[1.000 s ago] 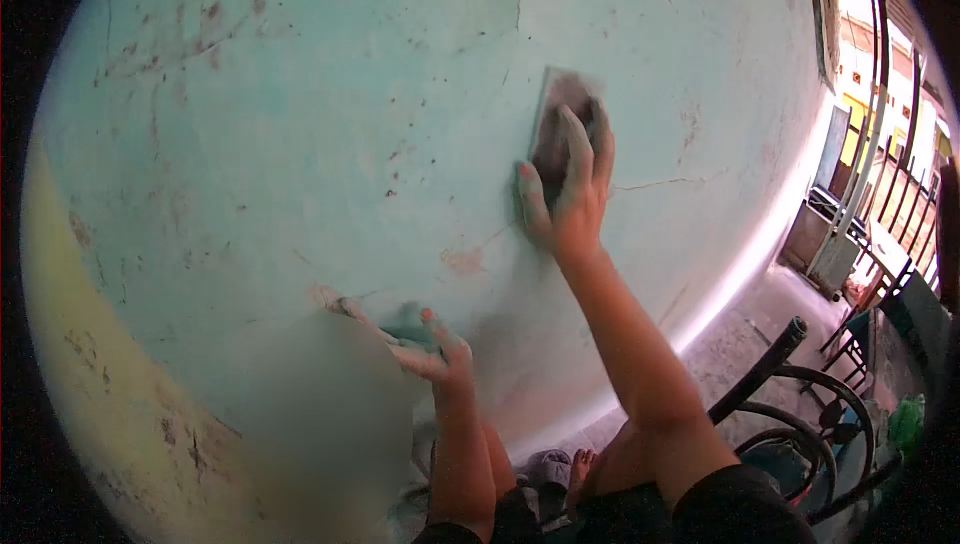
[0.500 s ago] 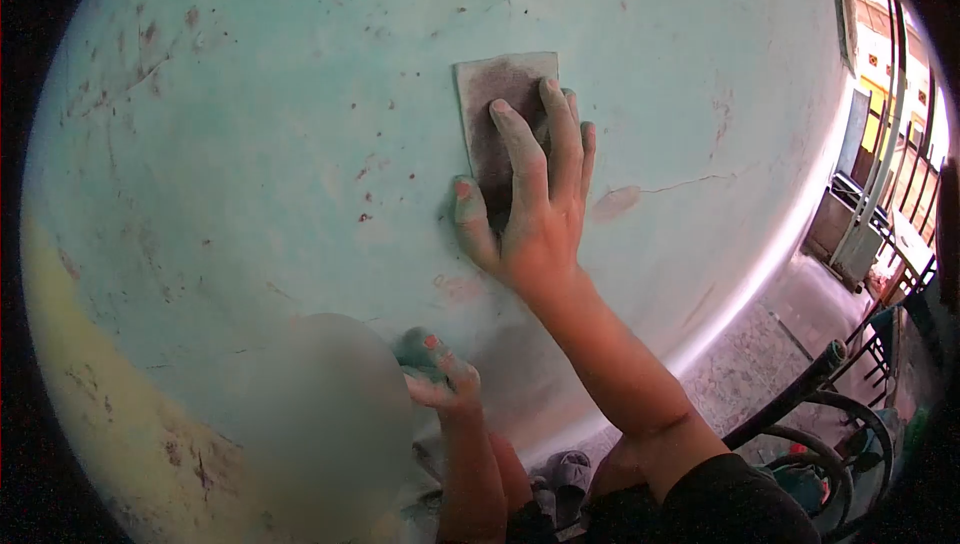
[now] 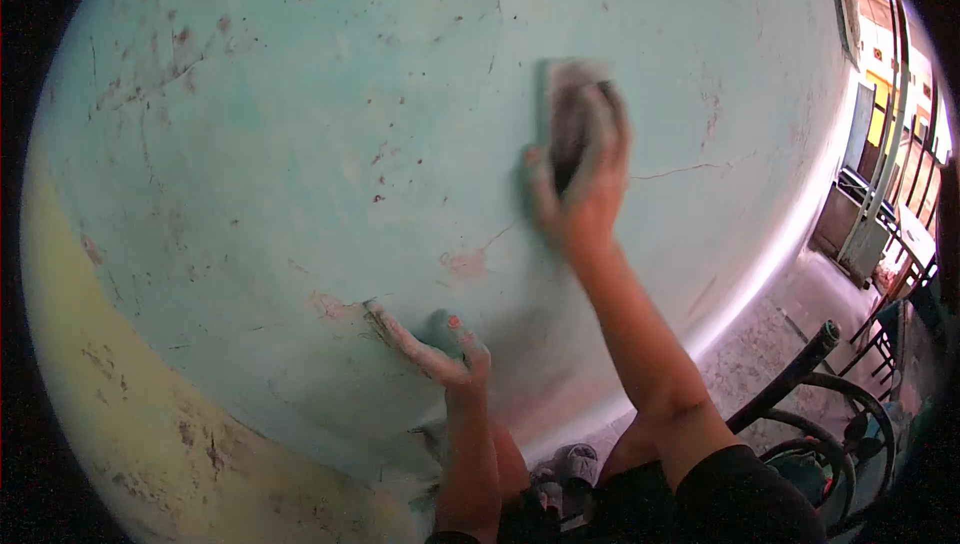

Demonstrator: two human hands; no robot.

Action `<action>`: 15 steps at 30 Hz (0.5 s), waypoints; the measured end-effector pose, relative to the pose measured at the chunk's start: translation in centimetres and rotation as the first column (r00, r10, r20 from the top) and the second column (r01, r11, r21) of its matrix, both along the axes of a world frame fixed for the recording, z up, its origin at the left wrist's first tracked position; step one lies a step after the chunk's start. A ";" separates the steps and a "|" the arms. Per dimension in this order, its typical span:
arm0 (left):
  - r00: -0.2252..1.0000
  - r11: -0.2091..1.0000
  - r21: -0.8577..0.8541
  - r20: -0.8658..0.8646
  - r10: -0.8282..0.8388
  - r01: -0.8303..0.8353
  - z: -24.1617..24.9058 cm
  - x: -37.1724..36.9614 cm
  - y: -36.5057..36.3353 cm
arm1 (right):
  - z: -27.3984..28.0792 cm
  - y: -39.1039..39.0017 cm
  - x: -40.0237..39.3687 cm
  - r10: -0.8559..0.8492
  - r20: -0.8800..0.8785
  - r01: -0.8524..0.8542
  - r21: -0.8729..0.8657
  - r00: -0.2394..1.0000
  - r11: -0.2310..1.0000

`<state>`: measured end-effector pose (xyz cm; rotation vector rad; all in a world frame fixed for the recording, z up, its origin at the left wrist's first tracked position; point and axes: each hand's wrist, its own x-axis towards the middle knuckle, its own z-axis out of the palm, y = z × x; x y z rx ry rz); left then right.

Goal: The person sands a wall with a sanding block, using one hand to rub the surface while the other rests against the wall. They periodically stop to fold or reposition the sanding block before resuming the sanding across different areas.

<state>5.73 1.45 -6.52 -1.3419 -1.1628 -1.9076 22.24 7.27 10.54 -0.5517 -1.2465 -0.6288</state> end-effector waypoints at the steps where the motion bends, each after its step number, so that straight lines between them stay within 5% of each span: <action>1: 1.000 1.000 0.007 0.003 -0.003 0.003 0.0 0.1 0.1 | -0.8 -0.6 -0.9 -0.013 0.101 0.015 -0.015 0.995 1.000; 6: 0.999 0.997 0.080 -0.043 -0.003 0.007 -0.2 -0.3 0.4 | -1.6 -1.2 -1.1 0.041 0.259 -0.030 -0.045 0.965 0.999; 9: 0.995 0.996 0.083 -0.095 0.025 -0.017 0.2 -0.6 0.4 | 0.0 0.2 1.2 0.024 -0.006 -0.024 -0.007 1.000 1.000; 12: 0.998 0.999 0.036 -0.054 0.032 -0.030 0.7 0.1 0.0 | 0.0 0.3 1.3 0.019 -0.008 -0.019 -0.008 1.000 1.000; 15: 0.994 0.998 0.067 -0.107 0.017 -0.009 0.7 0.1 -0.1 | -1.2 -1.1 -0.5 0.005 0.163 0.002 -0.042 0.987 0.999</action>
